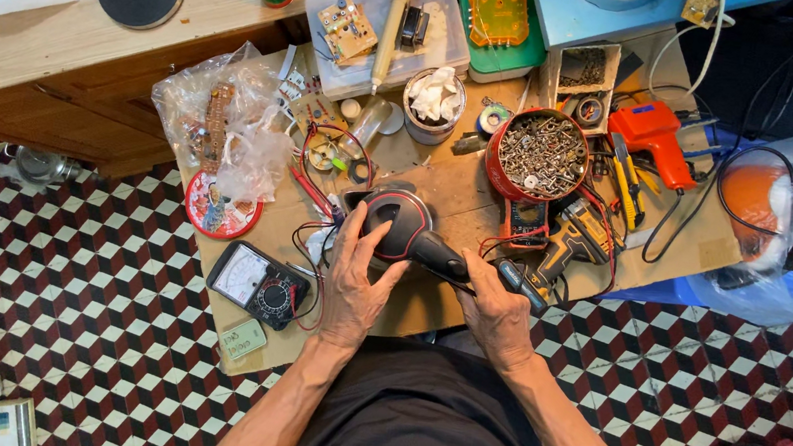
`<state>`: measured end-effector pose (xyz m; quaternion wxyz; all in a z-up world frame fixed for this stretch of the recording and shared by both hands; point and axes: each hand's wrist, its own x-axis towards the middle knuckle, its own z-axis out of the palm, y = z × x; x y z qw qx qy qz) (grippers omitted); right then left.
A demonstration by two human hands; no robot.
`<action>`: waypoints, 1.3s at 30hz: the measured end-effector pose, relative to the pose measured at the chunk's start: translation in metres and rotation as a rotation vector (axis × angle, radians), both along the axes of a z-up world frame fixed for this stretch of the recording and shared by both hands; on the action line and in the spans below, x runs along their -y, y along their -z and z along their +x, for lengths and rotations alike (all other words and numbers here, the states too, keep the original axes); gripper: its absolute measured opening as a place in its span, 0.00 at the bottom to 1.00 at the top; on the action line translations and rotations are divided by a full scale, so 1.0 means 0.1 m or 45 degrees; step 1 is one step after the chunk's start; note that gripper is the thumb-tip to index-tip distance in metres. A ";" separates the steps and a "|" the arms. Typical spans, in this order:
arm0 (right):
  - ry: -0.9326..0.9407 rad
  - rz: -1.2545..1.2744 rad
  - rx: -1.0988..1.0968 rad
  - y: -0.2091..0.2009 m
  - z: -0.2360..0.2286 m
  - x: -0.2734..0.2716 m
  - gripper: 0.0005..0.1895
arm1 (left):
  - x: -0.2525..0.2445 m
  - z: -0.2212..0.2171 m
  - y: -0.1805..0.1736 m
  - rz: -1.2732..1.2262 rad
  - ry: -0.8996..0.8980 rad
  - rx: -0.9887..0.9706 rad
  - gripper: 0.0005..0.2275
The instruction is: The person disassembles and reassembles a stainless steel electric kettle on a cluttered workbench. They remove the handle, search through a container of fasteners, and use a cordless drill to remove and reinstall screws on the kettle's base and body.
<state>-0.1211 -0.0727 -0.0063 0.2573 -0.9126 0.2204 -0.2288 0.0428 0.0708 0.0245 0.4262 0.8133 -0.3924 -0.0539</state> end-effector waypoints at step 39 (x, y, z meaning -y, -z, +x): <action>0.033 0.145 0.001 0.38 -0.14 0.04 0.34 | 0.34 0.48 -0.17 0.528 0.350 0.240 0.59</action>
